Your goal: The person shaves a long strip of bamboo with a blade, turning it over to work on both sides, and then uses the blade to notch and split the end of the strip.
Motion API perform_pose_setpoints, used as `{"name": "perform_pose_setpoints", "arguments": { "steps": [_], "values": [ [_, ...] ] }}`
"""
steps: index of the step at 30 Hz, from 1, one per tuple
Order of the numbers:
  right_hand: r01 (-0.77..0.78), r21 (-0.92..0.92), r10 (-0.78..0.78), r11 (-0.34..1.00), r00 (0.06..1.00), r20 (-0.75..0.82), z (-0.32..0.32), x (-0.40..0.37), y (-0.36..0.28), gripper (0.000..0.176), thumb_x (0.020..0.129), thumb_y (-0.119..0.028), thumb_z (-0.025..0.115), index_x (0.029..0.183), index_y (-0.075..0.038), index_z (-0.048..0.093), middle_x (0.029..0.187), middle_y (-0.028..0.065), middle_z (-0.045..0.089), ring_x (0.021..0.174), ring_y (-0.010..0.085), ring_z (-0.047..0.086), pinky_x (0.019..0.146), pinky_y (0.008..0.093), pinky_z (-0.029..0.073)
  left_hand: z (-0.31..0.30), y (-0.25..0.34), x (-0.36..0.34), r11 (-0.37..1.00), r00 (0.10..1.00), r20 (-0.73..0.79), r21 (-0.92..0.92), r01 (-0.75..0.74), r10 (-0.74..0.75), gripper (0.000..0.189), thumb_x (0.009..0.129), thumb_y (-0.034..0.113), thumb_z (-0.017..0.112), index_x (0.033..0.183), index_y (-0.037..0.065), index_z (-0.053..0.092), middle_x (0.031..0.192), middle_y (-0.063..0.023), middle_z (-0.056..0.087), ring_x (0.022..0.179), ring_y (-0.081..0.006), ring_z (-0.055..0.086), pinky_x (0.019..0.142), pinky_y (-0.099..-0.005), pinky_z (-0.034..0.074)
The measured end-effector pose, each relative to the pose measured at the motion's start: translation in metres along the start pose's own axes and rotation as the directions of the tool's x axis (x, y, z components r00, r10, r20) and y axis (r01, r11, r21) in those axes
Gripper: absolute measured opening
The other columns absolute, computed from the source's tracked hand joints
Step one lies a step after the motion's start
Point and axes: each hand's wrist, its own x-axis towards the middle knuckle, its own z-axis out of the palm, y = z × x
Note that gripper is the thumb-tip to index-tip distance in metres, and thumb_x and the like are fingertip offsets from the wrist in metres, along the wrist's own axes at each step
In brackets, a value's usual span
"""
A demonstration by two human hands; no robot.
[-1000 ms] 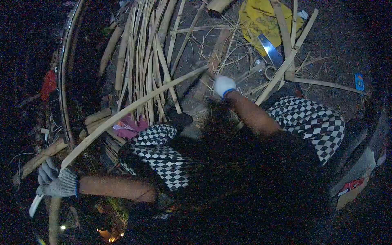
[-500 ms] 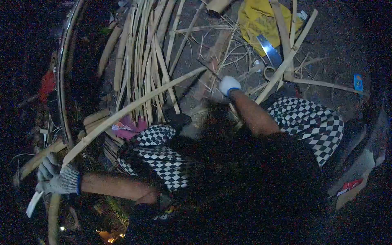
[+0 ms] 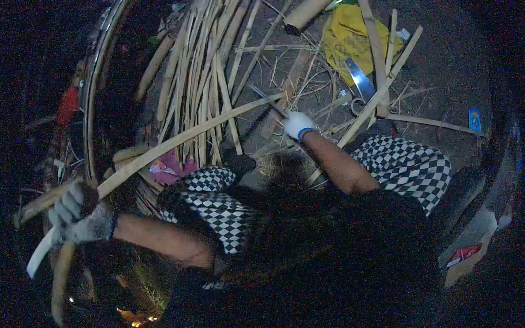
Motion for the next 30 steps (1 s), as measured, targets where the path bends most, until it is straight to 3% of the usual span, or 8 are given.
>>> {"name": "perform_pose_setpoints", "arguments": {
  "steps": [1,4,6,12,17,25,29,30],
  "values": [
    [-0.145,-0.076,0.150,0.986,0.986,0.068,-0.001,0.001,0.014,0.036,0.084,-0.031,0.053,0.101,-0.001,0.066,0.100,0.0238,0.065,0.096,0.0391,0.063,0.084,0.0464,0.050,0.002,0.000,-0.002,1.000,1.000,-0.007,0.006,-0.013,0.013,0.037,0.092,0.041,0.047,0.065,0.019,0.036,0.055,0.0077,0.024,0.045,-0.0056,0.021,0.045,-0.0260,0.018],
    [0.007,-0.297,0.060,0.955,0.974,0.217,0.057,0.049,0.089,0.039,0.083,-0.031,0.054,0.101,0.000,0.067,0.106,0.0237,0.064,0.100,0.0384,0.062,0.087,0.0448,0.049,0.015,-0.004,-0.013,0.945,0.969,-0.193,0.315,-0.087,0.153,0.036,0.093,0.042,0.045,0.066,0.020,0.036,0.054,0.0078,0.023,0.042,-0.0063,0.019,0.044,-0.0273,0.018],
    [0.052,-0.293,-0.010,0.955,0.990,0.143,0.015,0.031,0.038,0.040,0.083,-0.033,0.051,0.095,0.001,0.068,0.098,0.0245,0.065,0.095,0.0392,0.063,0.085,0.0457,0.050,0.016,-0.008,-0.017,0.991,0.995,-0.035,-0.090,-0.095,0.092,0.038,0.094,0.045,0.045,0.066,0.021,0.037,0.053,0.0077,0.023,0.040,-0.0076,0.017,0.042,-0.0284,0.018],
    [0.302,-0.052,-0.299,0.952,0.952,0.058,-0.127,-0.119,-0.159,0.031,0.083,-0.026,0.047,0.088,-0.001,0.066,0.084,0.0241,0.065,0.083,0.0413,0.063,0.078,0.0496,0.050,0.031,-0.004,-0.041,0.988,0.981,-0.148,-0.073,-0.138,0.126,0.044,0.093,0.055,0.044,0.066,0.020,0.036,0.052,0.0060,0.026,0.039,-0.0085,0.022,0.041,-0.0287,0.020],
    [0.703,0.215,-0.680,0.678,0.711,-0.178,-0.148,-0.234,-0.231,0.024,0.089,-0.028,0.052,0.094,-0.006,0.058,0.079,0.0207,0.061,0.077,0.0404,0.060,0.068,0.0488,0.048,0.046,-0.001,-0.059,0.980,0.978,-0.146,-0.104,-0.168,0.152,0.050,0.091,0.061,0.042,0.067,0.018,0.036,0.048,0.0050,0.027,0.036,-0.0097,0.024,0.039,-0.0281,0.019],
    [0.540,0.159,-0.543,0.827,0.839,-0.023,-0.126,-0.253,-0.241,0.020,0.087,-0.026,0.051,0.092,-0.007,0.052,0.078,0.0184,0.061,0.077,0.0412,0.060,0.066,0.0507,0.048,0.052,0.007,-0.071,0.978,0.974,-0.115,-0.044,-0.202,0.196,0.052,0.091,0.062,0.042,0.066,0.017,0.035,0.044,0.0045,0.031,0.034,-0.0083,0.025,0.035,-0.0267,0.018],
    [0.695,0.098,-0.691,0.712,0.719,-0.078,-0.141,-0.271,-0.244,0.022,0.087,-0.025,0.052,0.095,-0.005,0.051,0.079,0.0183,0.063,0.076,0.0384,0.064,0.062,0.0503,0.051,0.037,0.014,-0.074,0.986,0.986,-0.042,0.048,-0.161,0.163,0.056,0.090,0.065,0.042,0.064,0.016,0.035,0.044,0.0049,0.027,0.034,-0.0092,0.022,0.036,-0.0273,0.018],
    [0.626,0.076,-0.629,0.776,0.777,0.020,-0.136,-0.263,-0.245,0.022,0.087,-0.025,0.052,0.096,-0.005,0.051,0.079,0.0176,0.064,0.074,0.0377,0.064,0.061,0.0491,0.051,0.050,0.010,-0.078,0.967,0.977,-0.060,-0.142,-0.210,0.204,0.055,0.090,0.065,0.042,0.066,0.016,0.036,0.044,0.0049,0.026,0.034,-0.0095,0.023,0.036,-0.0284,0.019]
  ]
}}
